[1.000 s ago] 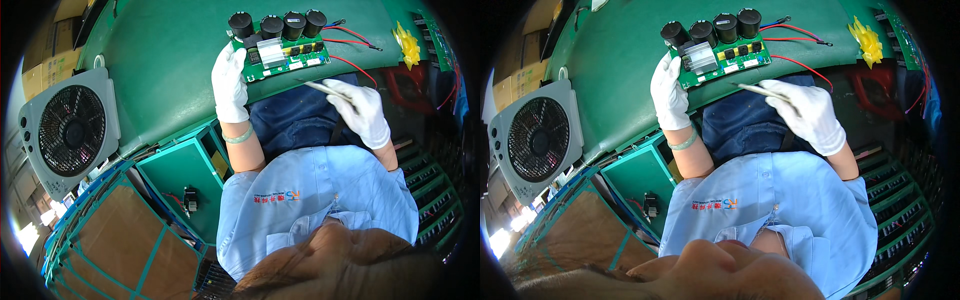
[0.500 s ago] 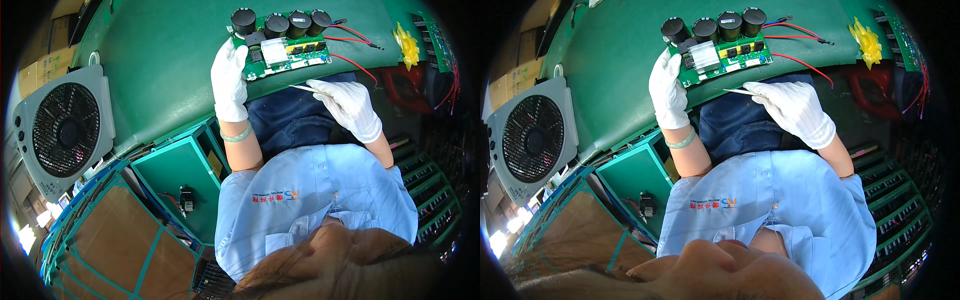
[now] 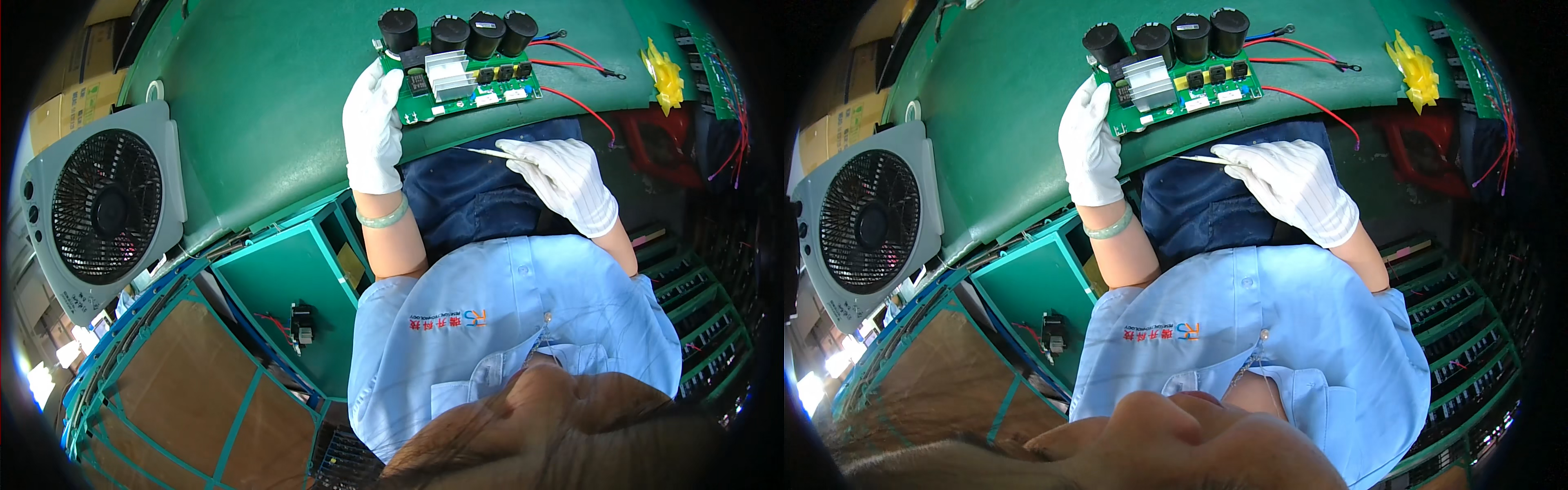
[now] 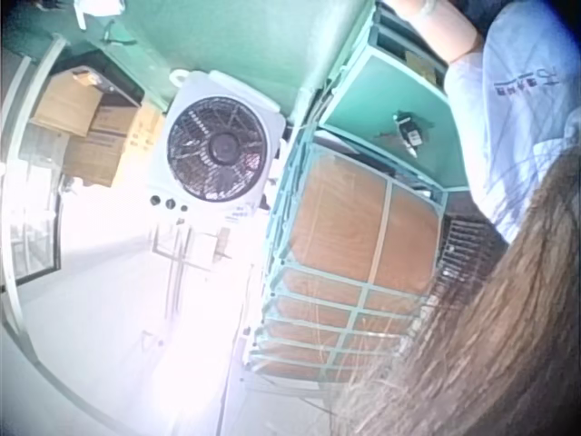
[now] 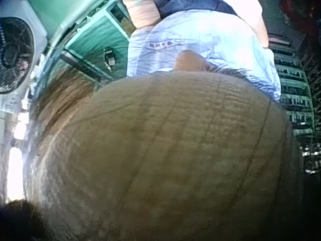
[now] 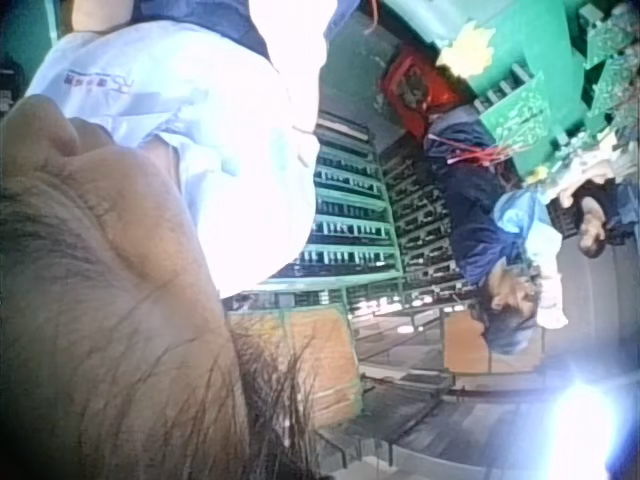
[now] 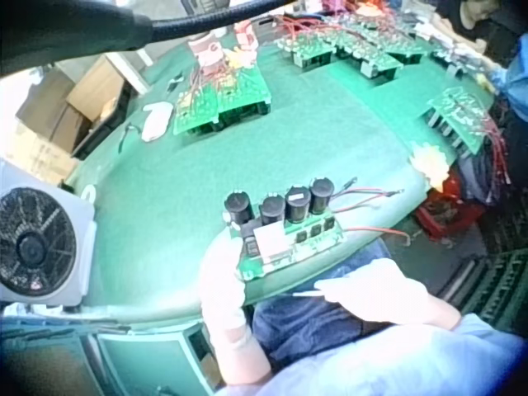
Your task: The person assembles electronic circuit boards at a workstation. They handle green PCBs, connect red and blue wires, and use a yellow plastic tool to adjust components. The person repeatedly flips the boards to inspect both sides and ensure connections are secure.
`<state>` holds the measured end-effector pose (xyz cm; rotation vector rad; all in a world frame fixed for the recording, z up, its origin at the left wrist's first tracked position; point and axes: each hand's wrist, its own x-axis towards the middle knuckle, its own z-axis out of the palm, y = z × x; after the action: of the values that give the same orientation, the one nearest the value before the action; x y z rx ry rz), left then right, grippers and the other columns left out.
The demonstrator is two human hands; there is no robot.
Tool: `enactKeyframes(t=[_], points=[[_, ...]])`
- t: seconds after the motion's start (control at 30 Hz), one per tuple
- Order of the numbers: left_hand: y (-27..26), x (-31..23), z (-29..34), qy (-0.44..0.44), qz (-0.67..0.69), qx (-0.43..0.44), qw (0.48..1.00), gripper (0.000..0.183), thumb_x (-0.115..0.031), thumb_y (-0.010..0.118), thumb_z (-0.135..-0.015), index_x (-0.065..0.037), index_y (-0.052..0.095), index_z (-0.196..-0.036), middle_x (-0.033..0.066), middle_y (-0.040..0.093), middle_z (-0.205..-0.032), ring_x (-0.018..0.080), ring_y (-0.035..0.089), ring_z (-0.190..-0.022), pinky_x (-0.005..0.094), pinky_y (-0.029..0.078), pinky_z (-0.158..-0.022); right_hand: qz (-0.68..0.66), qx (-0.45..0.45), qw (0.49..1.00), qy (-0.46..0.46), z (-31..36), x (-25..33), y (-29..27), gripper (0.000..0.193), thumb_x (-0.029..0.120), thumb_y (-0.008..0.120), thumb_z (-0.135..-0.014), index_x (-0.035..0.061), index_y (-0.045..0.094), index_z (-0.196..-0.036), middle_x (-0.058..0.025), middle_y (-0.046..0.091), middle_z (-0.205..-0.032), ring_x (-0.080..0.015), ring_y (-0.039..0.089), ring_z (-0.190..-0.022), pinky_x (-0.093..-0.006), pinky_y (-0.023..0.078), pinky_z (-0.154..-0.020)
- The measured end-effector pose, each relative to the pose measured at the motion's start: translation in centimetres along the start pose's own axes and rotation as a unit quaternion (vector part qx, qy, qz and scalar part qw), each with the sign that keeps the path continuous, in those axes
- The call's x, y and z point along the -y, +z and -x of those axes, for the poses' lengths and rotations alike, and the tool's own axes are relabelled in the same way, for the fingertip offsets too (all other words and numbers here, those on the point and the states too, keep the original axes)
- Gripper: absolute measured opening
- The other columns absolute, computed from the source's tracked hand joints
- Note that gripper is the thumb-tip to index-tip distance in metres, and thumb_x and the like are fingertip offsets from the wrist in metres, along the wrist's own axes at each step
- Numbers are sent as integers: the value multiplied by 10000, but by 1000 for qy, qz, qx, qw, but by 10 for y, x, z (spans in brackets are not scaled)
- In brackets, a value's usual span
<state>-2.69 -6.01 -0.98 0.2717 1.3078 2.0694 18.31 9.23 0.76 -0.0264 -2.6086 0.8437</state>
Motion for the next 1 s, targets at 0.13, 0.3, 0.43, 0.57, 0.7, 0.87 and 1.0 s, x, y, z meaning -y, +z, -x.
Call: enactKeyframes(t=[0.13,0.3,0.43,0.57,0.7,0.87,1.0], points=[[0,-2,1,-6,4,2,1000,517,-143,612,-944,149,443,-1336,184,633,-1193,201,666,-1031,308,565,-887,-28,3,999,28,3,-2,0,237,127,727,-831,77,719,-1063,-70,725,-858,-221,673,-659,-320,508,-583],[-2,0,1,-9,-6,-8,1000,520,-144,620,-943,143,446,-1341,173,629,-1205,196,654,-1050,312,547,-912,-54,-10,998,38,10,-6,2,259,123,749,-817,65,716,-1068,-87,723,-857,-225,677,-668,-321,515,-597],[-5,4,0,-3,-35,-27,999,516,-137,629,-942,123,455,-1352,158,622,-1223,187,631,-1075,317,519,-943,-44,-62,995,63,8,-4,-1,286,130,759,-812,60,709,-1085,-80,712,-824,-215,660,-642,-321,504,-579],[-2,3,1,-12,-15,-26,999,508,-108,635,-936,115,463,-1359,140,617,-1235,174,604,-1102,310,481,-973,42,-28,998,35,18,-18,7,301,143,755,-823,51,694,-1103,-69,684,-754,-199,624,-573,-329,484,-537],[3,2,4,3,-53,-57,997,480,-92,624,-941,113,480,-1350,141,599,-1274,175,563,-1160,289,422,-1013,40,-18,998,36,29,-25,10,338,141,724,-847,42,665,-1165,-64,661,-691,-211,601,-510,-342,473,-510],[2,7,7,37,-116,-111,986,435,-168,560,-999,67,490,-1358,80,605,-1181,143,572,-1092,282,462,-949,52,46,996,53,32,-21,6,462,131,673,-853,39,587,-1298,-51,582,-594,-226,570,-476,-356,466,-496],[14,5,7,31,-242,-85,966,617,-284,651,-948,43,394,-1404,82,584,-1155,146,588,-1046,299,489,-911,56,68,995,46,39,-23,11,486,133,656,-852,49,568,-1322,-42,547,-539,-220,545,-439,-360,446,-461]])
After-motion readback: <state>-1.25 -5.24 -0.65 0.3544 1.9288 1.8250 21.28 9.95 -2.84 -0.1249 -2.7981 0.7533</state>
